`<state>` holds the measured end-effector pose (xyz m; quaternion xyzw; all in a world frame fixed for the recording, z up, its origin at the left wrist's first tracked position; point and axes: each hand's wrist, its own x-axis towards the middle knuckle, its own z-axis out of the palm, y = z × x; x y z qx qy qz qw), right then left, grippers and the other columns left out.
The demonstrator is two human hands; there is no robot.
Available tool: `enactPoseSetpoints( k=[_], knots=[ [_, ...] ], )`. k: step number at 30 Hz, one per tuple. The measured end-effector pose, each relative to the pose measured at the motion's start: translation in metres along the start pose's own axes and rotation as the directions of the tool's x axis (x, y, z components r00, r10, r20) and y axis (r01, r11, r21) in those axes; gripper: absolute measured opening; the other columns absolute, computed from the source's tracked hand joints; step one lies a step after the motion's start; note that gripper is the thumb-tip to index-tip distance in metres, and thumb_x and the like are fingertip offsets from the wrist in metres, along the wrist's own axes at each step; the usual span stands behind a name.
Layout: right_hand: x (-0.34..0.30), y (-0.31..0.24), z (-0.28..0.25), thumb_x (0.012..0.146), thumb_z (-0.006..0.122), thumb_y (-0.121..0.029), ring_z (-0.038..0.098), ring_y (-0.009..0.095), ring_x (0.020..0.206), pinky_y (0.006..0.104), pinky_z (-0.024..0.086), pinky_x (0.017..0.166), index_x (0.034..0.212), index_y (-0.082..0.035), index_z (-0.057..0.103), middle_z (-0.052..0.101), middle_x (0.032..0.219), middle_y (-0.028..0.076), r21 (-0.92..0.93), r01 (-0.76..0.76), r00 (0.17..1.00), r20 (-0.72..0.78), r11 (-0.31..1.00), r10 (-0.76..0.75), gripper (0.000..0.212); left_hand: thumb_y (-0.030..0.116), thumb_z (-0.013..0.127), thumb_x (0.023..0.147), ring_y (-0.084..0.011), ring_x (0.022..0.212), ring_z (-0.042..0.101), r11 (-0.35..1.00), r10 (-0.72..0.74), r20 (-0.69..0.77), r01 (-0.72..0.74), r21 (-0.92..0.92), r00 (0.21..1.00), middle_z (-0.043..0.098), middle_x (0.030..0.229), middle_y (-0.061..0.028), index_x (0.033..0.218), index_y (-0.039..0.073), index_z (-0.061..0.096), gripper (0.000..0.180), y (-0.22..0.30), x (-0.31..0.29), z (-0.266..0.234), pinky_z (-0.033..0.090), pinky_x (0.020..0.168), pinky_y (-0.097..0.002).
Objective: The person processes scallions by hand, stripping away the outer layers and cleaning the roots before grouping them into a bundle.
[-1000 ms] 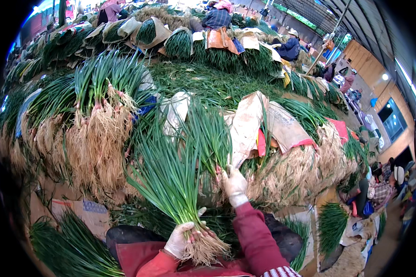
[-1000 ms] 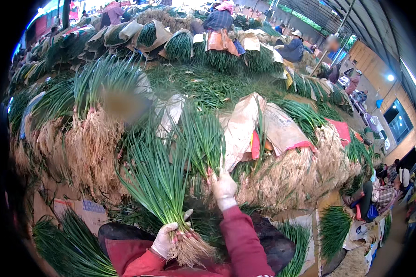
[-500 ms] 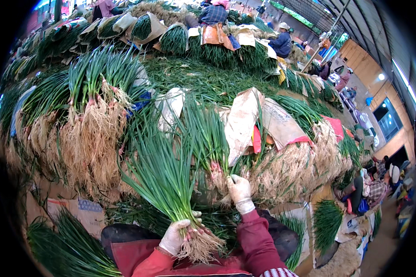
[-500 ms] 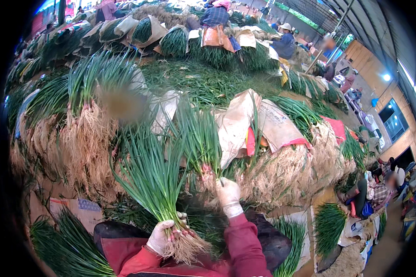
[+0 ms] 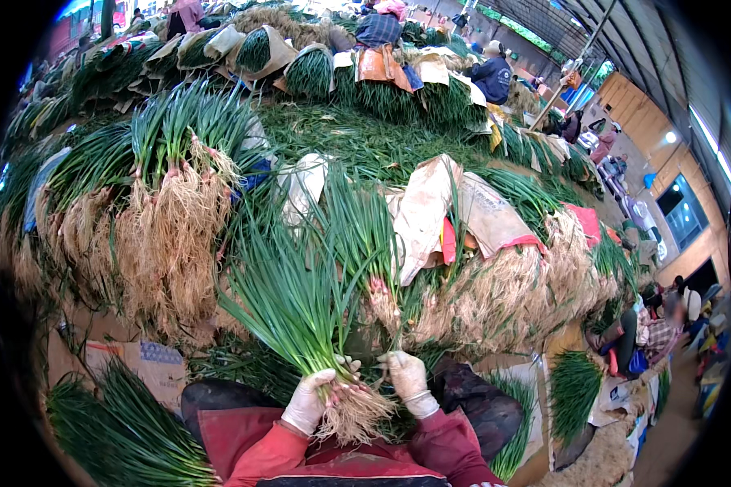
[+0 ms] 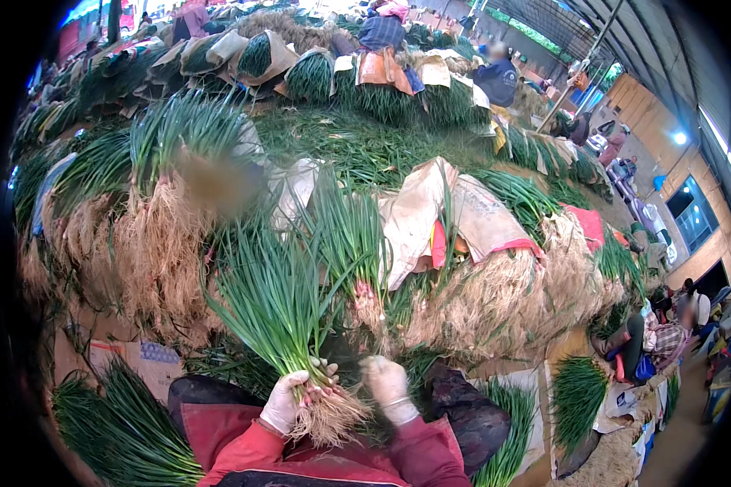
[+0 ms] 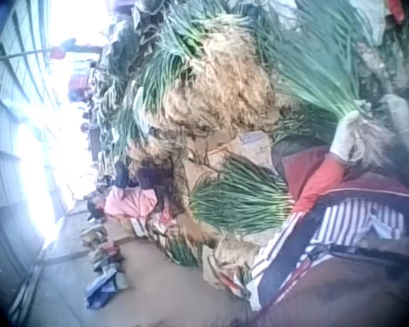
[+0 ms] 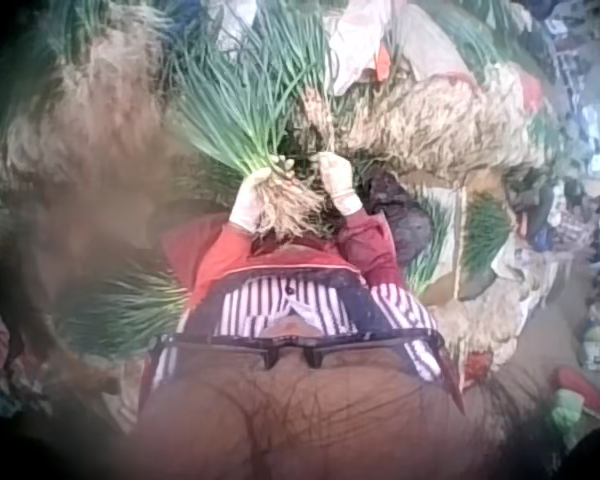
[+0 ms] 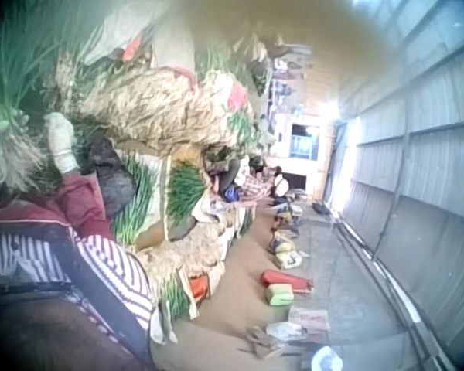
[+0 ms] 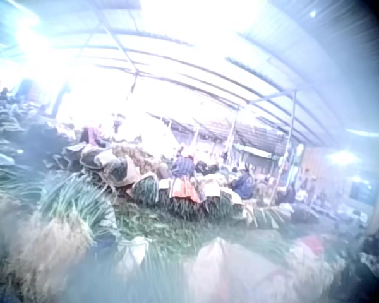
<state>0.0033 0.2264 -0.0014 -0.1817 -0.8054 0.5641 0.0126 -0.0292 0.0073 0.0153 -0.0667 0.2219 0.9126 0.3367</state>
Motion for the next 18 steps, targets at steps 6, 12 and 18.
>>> enactPoseSetpoints(
  k=[6,12,18],
  knots=[
    [-0.005,0.0,-0.021,0.092,0.041,-0.052,0.06,0.035,0.107,0.0401,0.047,0.092,0.115,-0.01,0.066,0.064,0.115,0.016,-0.788,-0.054,0.912,0.211,0.613,0.353,0.054,0.019,0.054,0.085,-0.0361,0.105,0.061,0.996,-0.031,0.045,0.034,-0.079,0.999,0.058,0.122,-0.0218,0.123,0.002,0.051,0.041,0.0,-0.009,-0.001,0.05,0.092,-0.0501],
    [0.029,-0.072,0.04,0.095,0.057,-0.039,0.049,0.007,0.055,0.0208,0.042,0.052,0.081,-0.007,0.062,0.055,0.07,-0.003,0.184,-0.294,0.813,0.564,0.938,0.144,0.035,0.018,0.055,0.088,-0.0201,0.073,0.066,0.995,-0.097,-0.103,0.094,-0.037,0.99,0.069,0.092,-0.015,0.106,-0.001,0.061,0.027,-0.013,0.001,-0.033,0.052,0.057,-0.0244],
    [0.027,-0.079,0.057,0.092,0.06,-0.027,0.052,0.006,0.054,0.0221,0.04,0.047,0.082,-0.005,0.061,0.059,0.069,-0.002,-0.072,-0.026,0.911,0.409,0.997,0.054,0.024,0.015,0.057,0.086,-0.0219,0.075,0.066,0.984,-0.173,-0.087,0.176,0.029,0.981,0.068,0.094,-0.0173,0.11,-0.001,0.059,0.029,-0.003,-0.011,-0.041,0.054,0.059,-0.0262]
  ],
)
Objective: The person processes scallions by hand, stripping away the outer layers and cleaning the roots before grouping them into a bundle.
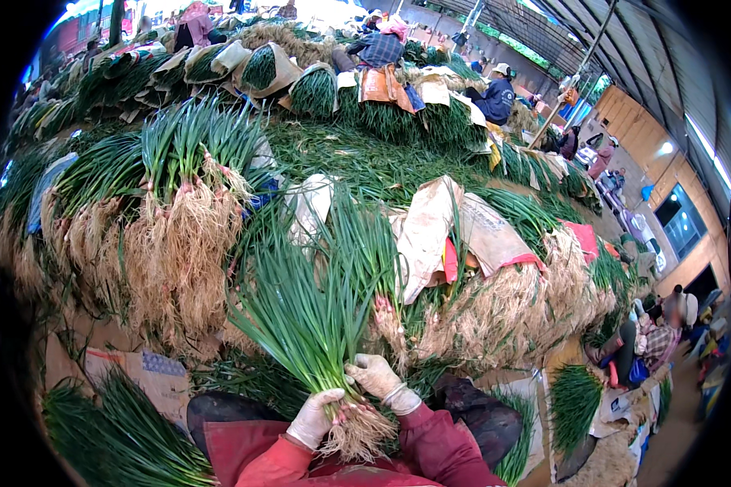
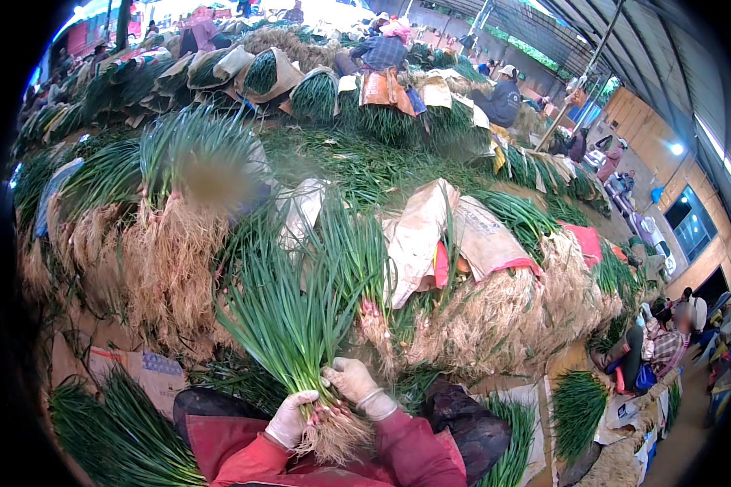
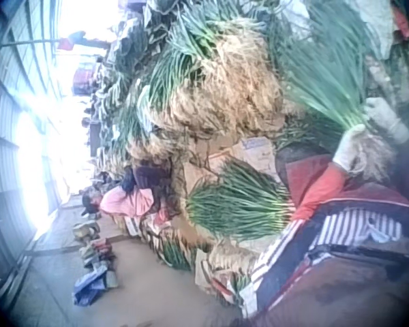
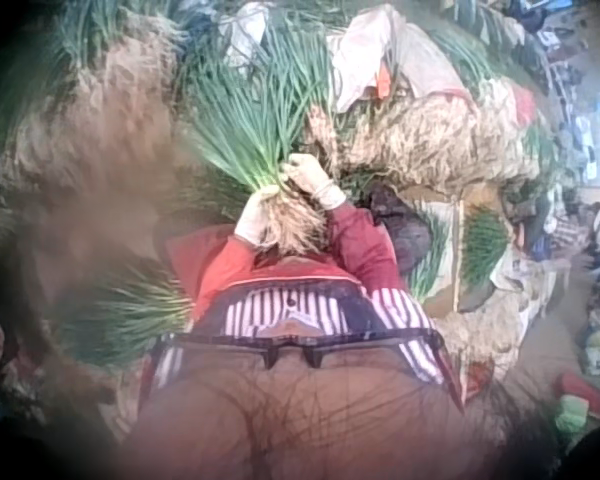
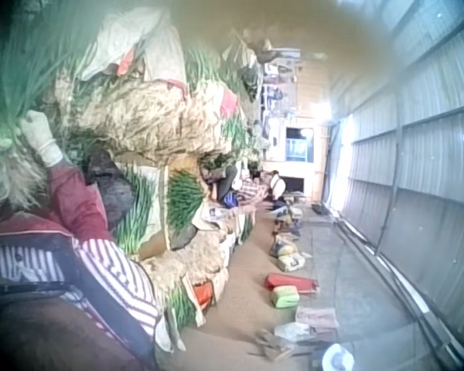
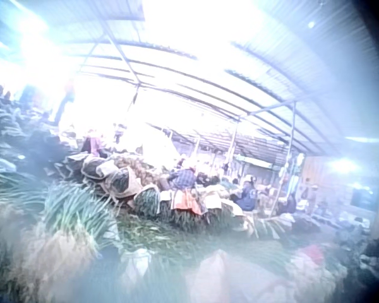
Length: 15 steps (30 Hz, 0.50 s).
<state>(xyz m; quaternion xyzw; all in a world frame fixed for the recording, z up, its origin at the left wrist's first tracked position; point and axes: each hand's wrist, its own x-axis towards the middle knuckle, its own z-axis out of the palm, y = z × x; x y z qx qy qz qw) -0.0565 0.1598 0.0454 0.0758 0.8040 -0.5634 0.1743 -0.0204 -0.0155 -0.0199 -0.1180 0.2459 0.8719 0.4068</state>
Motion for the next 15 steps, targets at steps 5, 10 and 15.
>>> enactPoseSetpoints(
  k=[5,10,15],
  knots=[
    [0.007,0.031,-0.001,0.093,0.057,-0.024,0.039,0.002,0.048,0.0182,0.03,0.043,0.086,-0.012,0.057,0.051,0.069,-0.008,0.564,-0.28,0.955,0.244,0.777,0.168,0.014,0.014,0.059,0.084,-0.0202,0.072,0.067,0.996,0.09,0.033,-0.089,-0.028,0.995,0.068,0.1,-0.0177,0.114,-0.003,0.058,0.035,-0.004,0.011,0.021,0.052,0.053,-0.0252],
    [-0.006,0.028,0.014,0.099,0.05,-0.034,0.038,0.0,0.048,0.0156,0.027,0.04,0.089,-0.012,0.057,0.047,0.065,-0.01,0.665,-0.192,0.981,0.118,0.722,0.152,0.025,0.015,0.06,0.084,-0.0115,0.06,0.061,0.99,0.072,-0.084,-0.082,-0.118,0.994,0.066,0.075,-0.0038,0.1,0.003,0.065,0.02,-0.009,0.011,0.012,0.048,0.051,-0.0228],
    [-0.015,0.021,0.017,0.1,0.046,-0.04,0.036,0.0,0.048,0.0173,0.028,0.042,0.094,-0.011,0.059,0.042,0.062,-0.011,0.586,-0.073,0.996,-0.004,0.807,0.092,0.032,0.016,0.059,0.084,-0.0113,0.06,0.063,0.985,0.101,-0.069,-0.109,-0.134,0.993,0.068,0.079,-0.0065,0.102,0.001,0.063,0.023,-0.009,0.011,0.015,0.047,0.048,-0.0206]
  ],
)
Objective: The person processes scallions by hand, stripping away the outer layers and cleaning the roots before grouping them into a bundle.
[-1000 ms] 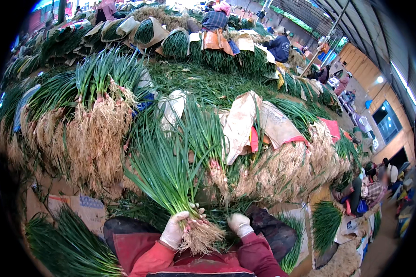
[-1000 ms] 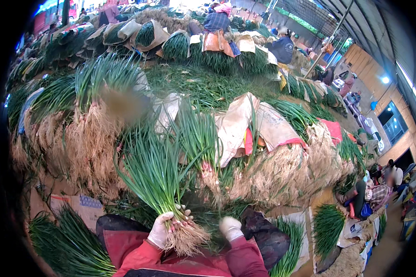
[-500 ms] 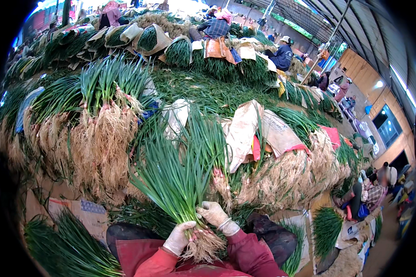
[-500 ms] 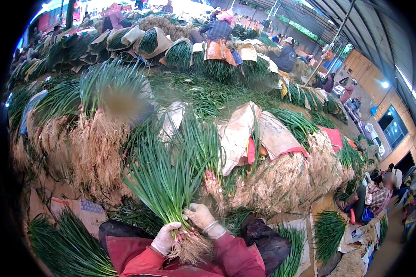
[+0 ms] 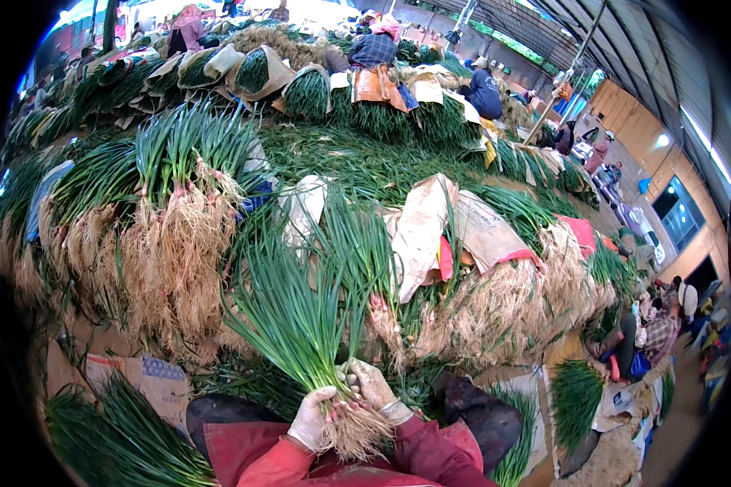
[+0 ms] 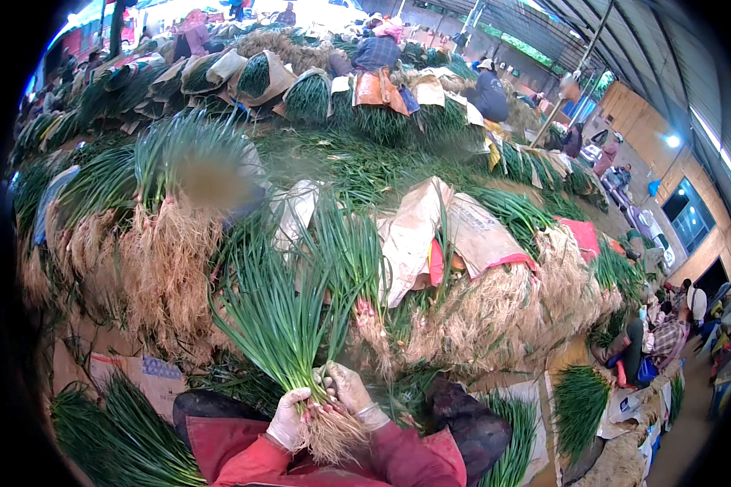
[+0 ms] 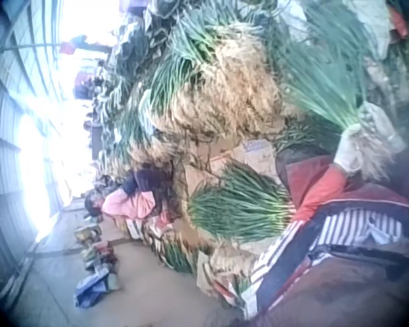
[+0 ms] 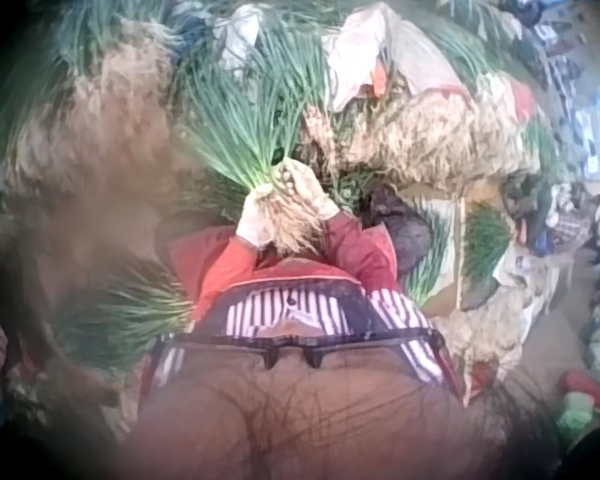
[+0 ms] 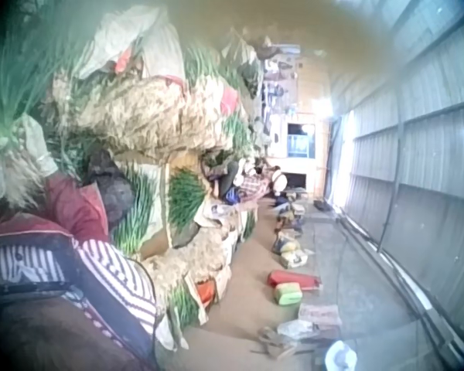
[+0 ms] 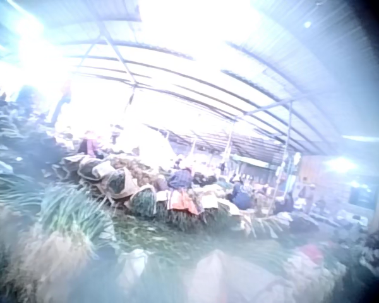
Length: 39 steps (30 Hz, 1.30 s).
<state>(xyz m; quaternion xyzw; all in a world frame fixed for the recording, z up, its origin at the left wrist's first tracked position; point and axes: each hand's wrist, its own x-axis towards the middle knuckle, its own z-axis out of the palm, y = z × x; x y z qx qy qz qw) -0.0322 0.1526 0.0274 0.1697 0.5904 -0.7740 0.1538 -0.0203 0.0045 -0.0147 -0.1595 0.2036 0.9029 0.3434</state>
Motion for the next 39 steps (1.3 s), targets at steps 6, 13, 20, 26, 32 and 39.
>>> enactPoseSetpoints(
  k=[6,13,20,26,32,39],
  knots=[
    [0.0,0.015,0.005,0.099,0.05,-0.028,0.043,-0.001,0.058,0.0152,0.036,0.048,0.11,-0.005,0.06,0.056,0.083,-0.006,0.424,-0.087,0.995,0.08,0.901,0.058,0.027,0.019,0.055,0.083,-0.0361,0.083,0.066,0.994,0.039,0.195,-0.019,-0.105,0.98,0.065,0.101,-0.0247,0.12,-0.008,0.053,0.046,-0.002,0.008,-0.027,0.054,0.08,-0.0479],
    [0.012,0.024,-0.022,0.095,0.054,-0.025,0.058,0.018,0.06,0.0271,0.046,0.055,0.095,-0.004,0.064,0.064,0.075,0.006,-0.355,0.032,0.999,-0.014,0.934,-0.04,0.024,0.016,0.056,0.085,-0.0284,0.076,0.067,1.0,-0.009,0.16,0.012,-0.016,0.987,0.067,0.098,-0.0178,0.113,-0.003,0.056,0.034,0.001,0.001,-0.014,0.055,0.062,-0.029],
    [0.012,0.073,-0.073,0.082,0.065,-0.031,0.064,0.033,0.095,0.0409,0.051,0.084,0.128,-0.012,0.056,0.068,0.102,0.016,-0.984,0.063,0.974,0.097,0.166,0.204,0.051,0.024,0.064,0.076,-0.024,0.089,0.06,0.954,0.205,0.296,-0.122,-0.275,0.933,0.059,0.105,-0.0068,0.114,0.009,0.052,0.042,0.027,-0.026,0.026,0.051,0.085,-0.0496],
    [0.056,-0.033,-0.087,0.089,0.059,-0.026,0.067,0.03,0.09,0.0374,0.052,0.078,0.105,-0.01,0.067,0.069,0.096,0.015,-0.915,0.09,0.703,-0.222,0.393,-0.676,0.023,0.021,0.06,0.079,-0.0298,0.097,0.063,0.995,0.043,0.157,-0.028,-0.097,0.987,0.063,0.111,-0.0161,0.136,0.003,0.042,0.063,0.011,0.003,-0.007,0.051,0.087,-0.0504],
    [0.092,-0.016,-0.139,0.085,0.065,-0.03,0.067,0.028,0.076,0.0361,0.052,0.072,0.104,-0.008,0.067,0.069,0.085,0.015,-0.884,-0.182,0.779,-0.397,0.431,-0.485,0.029,0.021,0.06,0.08,-0.0281,0.102,0.062,0.995,0.062,0.299,-0.036,-0.093,0.952,0.061,0.115,-0.0153,0.134,-0.003,0.043,0.061,0.009,0.012,0.013,0.051,0.089,-0.0486],
    [0.019,-0.035,-0.078,0.092,0.062,-0.019,0.054,0.005,0.054,0.0177,0.042,0.044,0.103,0.0,0.062,0.064,0.073,0.001,-0.406,0.124,0.891,-0.355,0.906,-0.281,0.022,0.015,0.059,0.08,-0.0334,0.121,0.053,0.996,0.067,0.197,-0.053,-0.079,0.978,0.048,0.136,-0.0204,0.126,-0.003,0.048,0.05,0.013,0.0,0.025,0.042,0.104,-0.0497]
  ],
)
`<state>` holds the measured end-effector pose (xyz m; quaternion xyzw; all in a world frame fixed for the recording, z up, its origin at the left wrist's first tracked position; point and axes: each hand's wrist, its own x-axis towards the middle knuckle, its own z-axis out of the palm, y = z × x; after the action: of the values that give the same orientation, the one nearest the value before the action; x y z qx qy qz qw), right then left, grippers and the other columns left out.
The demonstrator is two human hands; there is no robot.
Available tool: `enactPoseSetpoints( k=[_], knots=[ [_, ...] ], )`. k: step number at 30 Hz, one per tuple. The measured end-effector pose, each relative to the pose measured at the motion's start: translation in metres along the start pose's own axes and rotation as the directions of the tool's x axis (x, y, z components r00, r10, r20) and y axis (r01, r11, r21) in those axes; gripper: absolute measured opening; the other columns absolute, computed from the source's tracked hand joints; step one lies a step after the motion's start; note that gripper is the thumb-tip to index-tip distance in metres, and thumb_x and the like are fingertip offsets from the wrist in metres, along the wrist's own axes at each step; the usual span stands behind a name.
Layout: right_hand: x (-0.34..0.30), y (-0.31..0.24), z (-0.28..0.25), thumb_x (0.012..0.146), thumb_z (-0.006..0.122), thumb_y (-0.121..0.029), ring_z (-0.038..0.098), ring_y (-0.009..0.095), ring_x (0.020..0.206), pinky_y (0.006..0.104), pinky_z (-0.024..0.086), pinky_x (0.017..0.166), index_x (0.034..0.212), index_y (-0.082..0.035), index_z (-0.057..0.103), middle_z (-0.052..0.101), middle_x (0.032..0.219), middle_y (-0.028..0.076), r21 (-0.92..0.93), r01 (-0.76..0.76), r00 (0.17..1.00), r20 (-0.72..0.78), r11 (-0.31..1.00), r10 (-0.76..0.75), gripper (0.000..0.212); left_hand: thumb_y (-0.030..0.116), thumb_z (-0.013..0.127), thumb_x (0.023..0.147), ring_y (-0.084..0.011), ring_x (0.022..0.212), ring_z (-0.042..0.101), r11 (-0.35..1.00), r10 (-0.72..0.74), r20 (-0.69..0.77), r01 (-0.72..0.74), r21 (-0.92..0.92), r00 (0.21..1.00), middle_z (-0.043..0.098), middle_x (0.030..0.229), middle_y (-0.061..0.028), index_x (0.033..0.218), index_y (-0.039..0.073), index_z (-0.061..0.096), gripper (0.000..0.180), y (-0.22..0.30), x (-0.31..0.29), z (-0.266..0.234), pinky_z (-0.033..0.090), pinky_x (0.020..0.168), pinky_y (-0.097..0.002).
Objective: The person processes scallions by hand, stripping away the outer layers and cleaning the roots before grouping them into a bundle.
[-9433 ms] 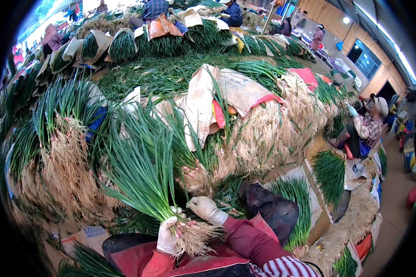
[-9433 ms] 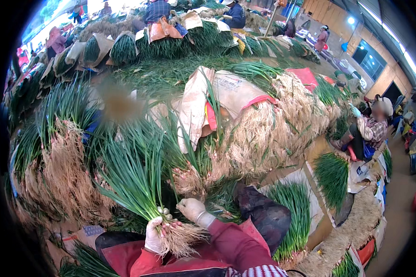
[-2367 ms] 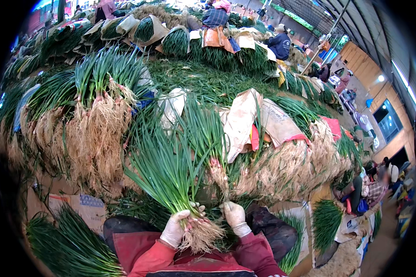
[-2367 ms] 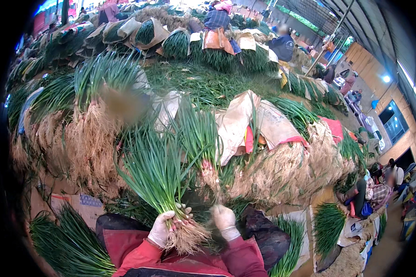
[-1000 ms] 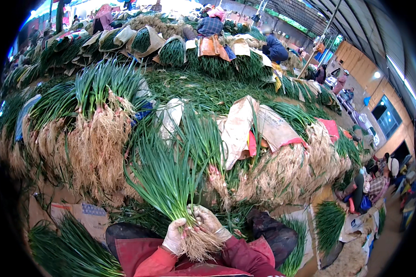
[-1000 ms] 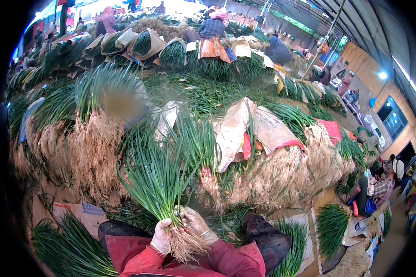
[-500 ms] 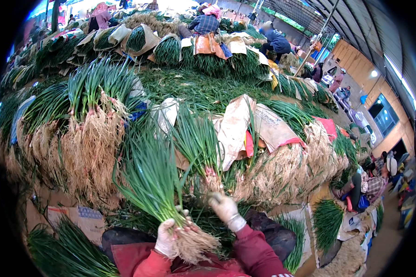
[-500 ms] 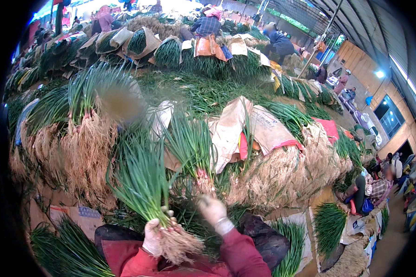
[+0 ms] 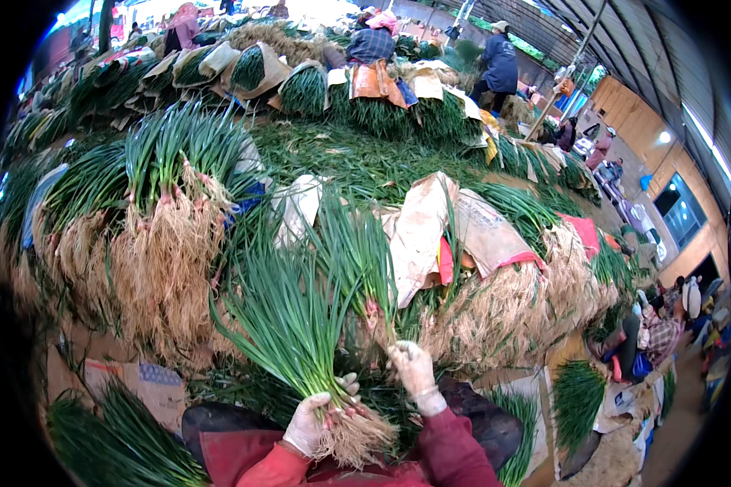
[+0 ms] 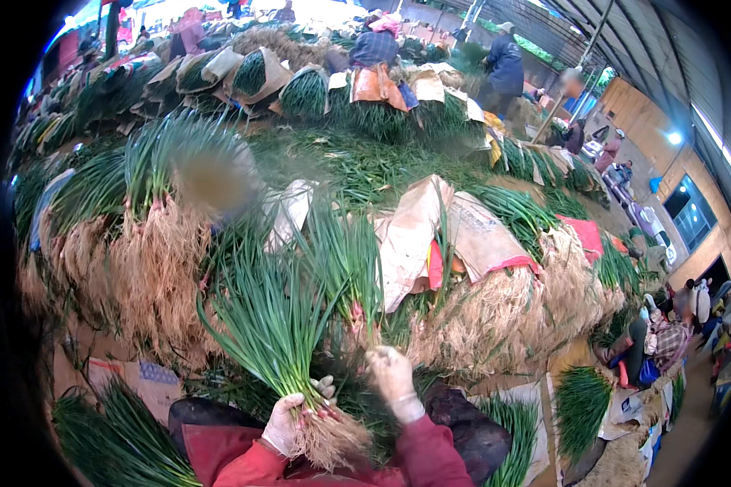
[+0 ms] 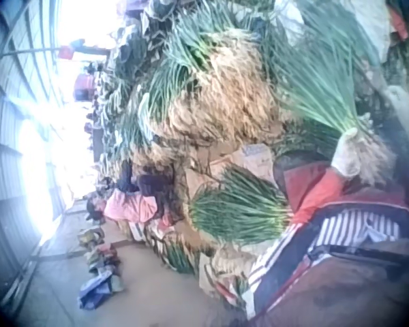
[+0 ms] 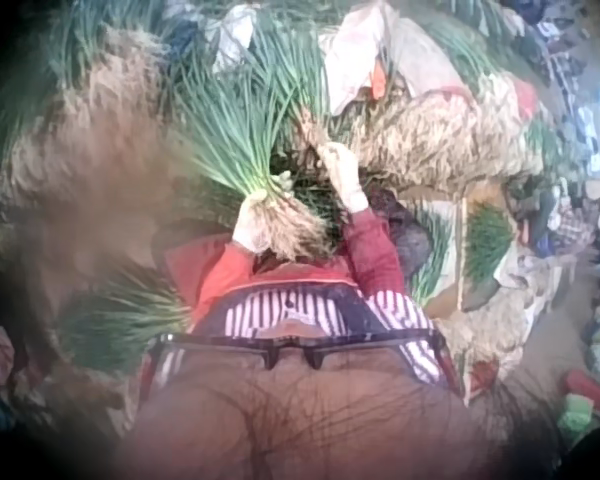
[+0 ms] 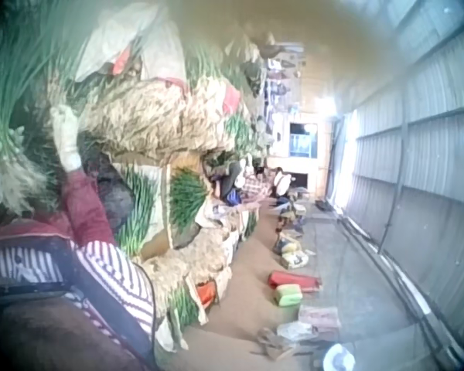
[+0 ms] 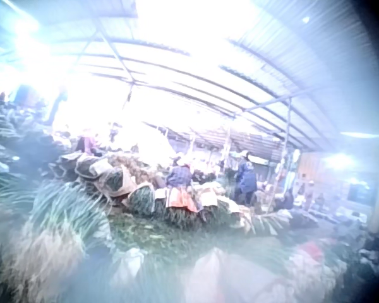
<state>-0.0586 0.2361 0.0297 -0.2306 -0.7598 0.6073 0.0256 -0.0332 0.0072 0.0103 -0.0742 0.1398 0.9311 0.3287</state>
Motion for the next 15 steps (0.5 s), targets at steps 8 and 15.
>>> enactPoseSetpoints(
  k=[8,15],
  knots=[
    [-0.071,0.02,-0.004,0.097,0.048,-0.039,0.067,0.033,0.081,0.0358,0.052,0.071,0.102,-0.007,0.068,0.069,0.092,0.016,-0.559,0.547,0.826,0.483,0.624,-0.292,0.038,0.025,0.052,0.088,-0.0315,0.105,0.063,0.979,-0.147,0.069,0.136,0.152,0.987,0.06,0.122,-0.0206,0.13,-0.008,0.046,0.054,-0.003,0.003,0.004,0.051,0.091,-0.0368],
    [-0.025,-0.001,0.054,0.096,0.052,-0.032,0.051,0.01,0.053,0.0257,0.041,0.048,0.082,-0.006,0.06,0.056,0.067,-0.001,-0.011,-0.125,0.85,0.515,0.992,0.113,0.031,0.02,0.055,0.087,-0.0242,0.084,0.068,0.952,-0.146,-0.108,0.169,0.255,0.983,0.068,0.099,-0.017,0.122,-0.005,0.054,0.043,-0.012,0.003,-0.054,0.053,0.063,-0.0247]
  ],
)
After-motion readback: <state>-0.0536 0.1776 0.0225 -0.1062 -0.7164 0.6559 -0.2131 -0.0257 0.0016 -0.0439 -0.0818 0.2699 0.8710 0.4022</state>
